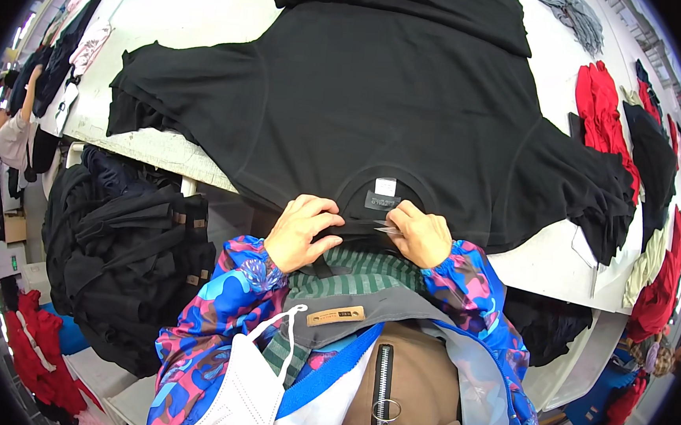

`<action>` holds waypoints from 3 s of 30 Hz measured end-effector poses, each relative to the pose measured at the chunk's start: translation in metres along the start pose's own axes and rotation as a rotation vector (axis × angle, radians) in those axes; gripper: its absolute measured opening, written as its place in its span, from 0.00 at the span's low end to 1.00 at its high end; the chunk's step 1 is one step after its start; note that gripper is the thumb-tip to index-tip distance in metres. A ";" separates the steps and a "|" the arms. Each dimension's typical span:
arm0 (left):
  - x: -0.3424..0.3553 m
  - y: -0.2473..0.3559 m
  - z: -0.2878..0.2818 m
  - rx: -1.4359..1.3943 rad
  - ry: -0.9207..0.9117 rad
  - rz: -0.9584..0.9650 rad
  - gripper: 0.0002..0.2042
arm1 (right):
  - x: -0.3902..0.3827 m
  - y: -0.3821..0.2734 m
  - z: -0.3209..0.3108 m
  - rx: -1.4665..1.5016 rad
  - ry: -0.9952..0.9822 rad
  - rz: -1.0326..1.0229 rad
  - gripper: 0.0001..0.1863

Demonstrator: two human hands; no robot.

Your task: The person flips through shirts laid on a table and trims loose threads from the collars and seams using thread snips.

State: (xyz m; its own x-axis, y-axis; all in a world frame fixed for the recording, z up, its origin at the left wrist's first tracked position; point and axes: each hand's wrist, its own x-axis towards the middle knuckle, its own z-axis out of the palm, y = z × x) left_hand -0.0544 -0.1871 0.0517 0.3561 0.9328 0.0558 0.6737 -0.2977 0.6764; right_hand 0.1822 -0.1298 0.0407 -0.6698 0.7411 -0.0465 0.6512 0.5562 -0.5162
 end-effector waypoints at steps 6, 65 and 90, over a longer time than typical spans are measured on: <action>0.006 -0.005 -0.004 -0.012 0.021 0.011 0.11 | -0.003 0.005 -0.001 0.137 0.036 -0.046 0.09; 0.050 0.036 0.067 -2.030 0.417 -0.867 0.14 | -0.013 0.021 -0.070 0.491 0.064 0.153 0.19; 0.047 0.025 0.068 -2.011 0.355 -0.790 0.14 | 0.038 -0.011 -0.027 0.152 0.168 0.096 0.19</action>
State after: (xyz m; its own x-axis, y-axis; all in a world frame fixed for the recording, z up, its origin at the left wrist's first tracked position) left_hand 0.0228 -0.1645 0.0214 0.1649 0.7803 -0.6032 -0.8861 0.3858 0.2569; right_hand 0.1589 -0.0976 0.0678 -0.5305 0.8470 0.0349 0.6392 0.4268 -0.6397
